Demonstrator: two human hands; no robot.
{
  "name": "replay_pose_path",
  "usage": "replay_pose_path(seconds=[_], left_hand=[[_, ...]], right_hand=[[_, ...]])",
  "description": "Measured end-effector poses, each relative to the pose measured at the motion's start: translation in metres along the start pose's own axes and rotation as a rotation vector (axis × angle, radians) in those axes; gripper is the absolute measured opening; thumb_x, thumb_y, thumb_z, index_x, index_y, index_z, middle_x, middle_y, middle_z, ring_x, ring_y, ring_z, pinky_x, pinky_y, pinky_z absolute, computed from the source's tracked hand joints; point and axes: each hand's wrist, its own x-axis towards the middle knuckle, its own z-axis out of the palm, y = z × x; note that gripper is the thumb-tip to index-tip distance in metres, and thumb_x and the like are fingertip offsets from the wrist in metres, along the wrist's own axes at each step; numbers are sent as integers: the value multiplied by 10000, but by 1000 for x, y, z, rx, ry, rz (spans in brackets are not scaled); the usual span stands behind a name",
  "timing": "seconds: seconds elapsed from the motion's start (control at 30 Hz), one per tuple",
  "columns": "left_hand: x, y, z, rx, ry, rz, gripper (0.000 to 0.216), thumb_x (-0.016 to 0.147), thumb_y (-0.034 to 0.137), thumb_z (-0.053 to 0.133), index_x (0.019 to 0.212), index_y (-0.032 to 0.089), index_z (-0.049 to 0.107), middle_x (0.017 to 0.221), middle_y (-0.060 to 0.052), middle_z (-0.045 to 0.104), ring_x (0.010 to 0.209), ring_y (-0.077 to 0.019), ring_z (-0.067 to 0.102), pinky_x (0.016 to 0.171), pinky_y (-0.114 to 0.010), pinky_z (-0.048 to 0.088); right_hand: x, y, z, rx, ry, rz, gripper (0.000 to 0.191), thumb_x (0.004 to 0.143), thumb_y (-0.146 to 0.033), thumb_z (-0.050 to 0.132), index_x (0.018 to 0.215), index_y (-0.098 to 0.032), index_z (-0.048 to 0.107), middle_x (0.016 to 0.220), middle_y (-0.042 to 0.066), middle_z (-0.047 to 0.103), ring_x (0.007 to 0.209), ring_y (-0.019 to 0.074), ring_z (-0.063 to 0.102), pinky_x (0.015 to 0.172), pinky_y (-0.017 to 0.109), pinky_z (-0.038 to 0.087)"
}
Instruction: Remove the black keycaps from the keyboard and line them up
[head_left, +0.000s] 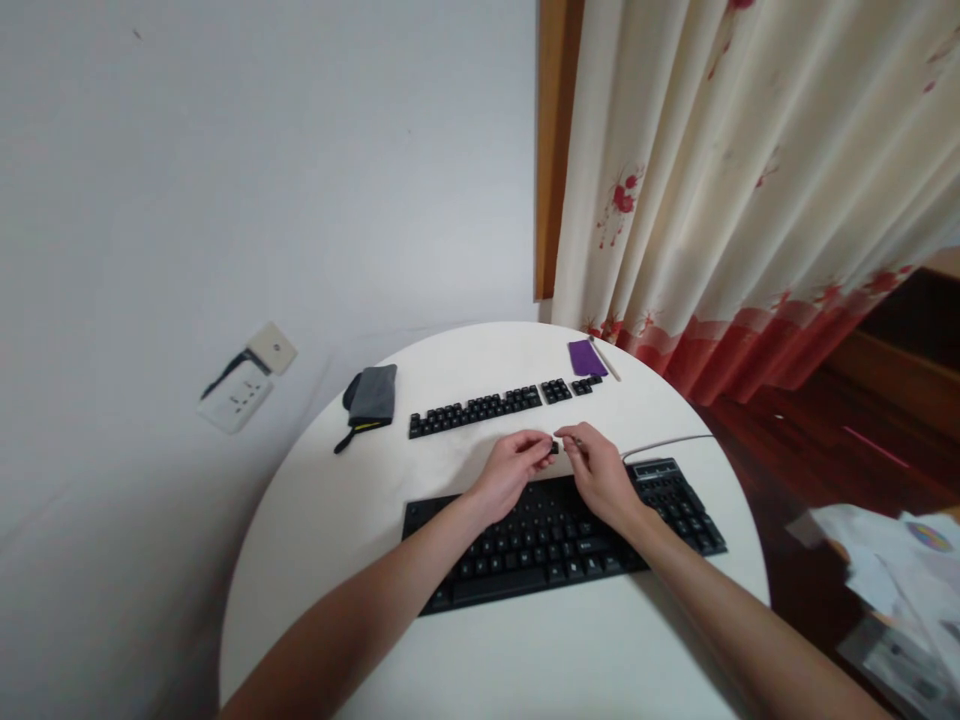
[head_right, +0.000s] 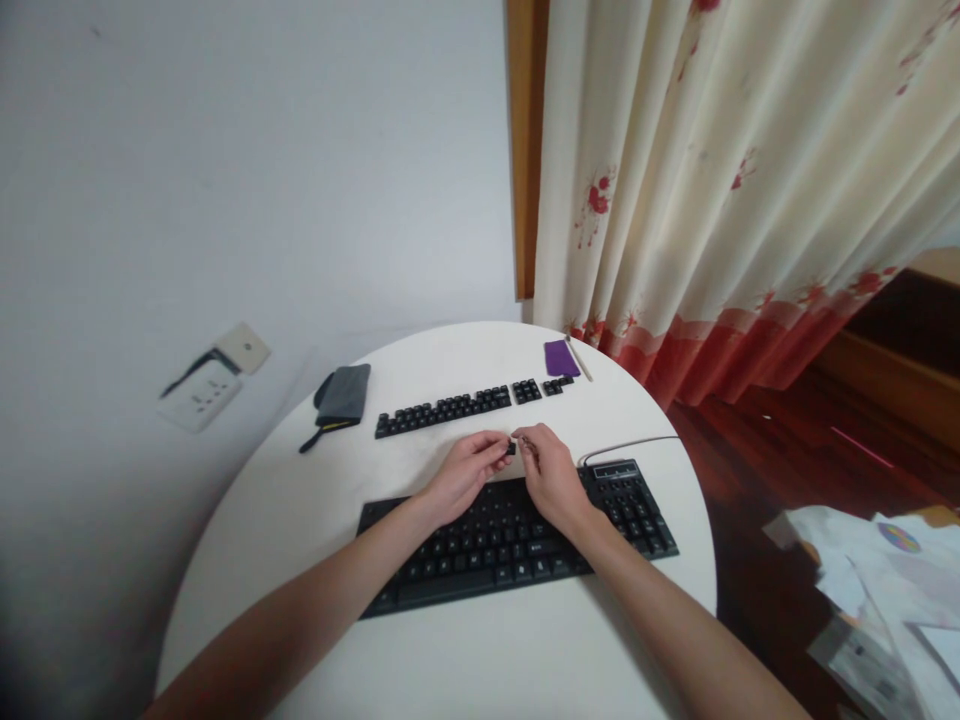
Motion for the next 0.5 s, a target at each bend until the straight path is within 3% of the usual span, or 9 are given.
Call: replay_pose_path(seconds=[0.2, 0.5], left_hand=[[0, -1, -1, -4, -10, 39, 256, 710, 305, 803, 843, 117, 693, 810, -43, 650, 734, -115, 563, 722, -250, 412], [-1, 0, -1, 33, -25, 37, 275, 715, 332, 800, 845, 124, 676, 789, -26, 619, 688, -101, 527, 660, -232, 377]], right_hand=[[0, 1, 0, -46, -41, -9, 111, 897, -243, 569, 936, -183, 653, 819, 36, 603, 692, 168, 523, 672, 292, 436], [0, -1, -1, -87, -65, -6, 61, 859, -241, 630, 876, -189, 656, 776, 20, 590, 646, 159, 502, 631, 282, 423]])
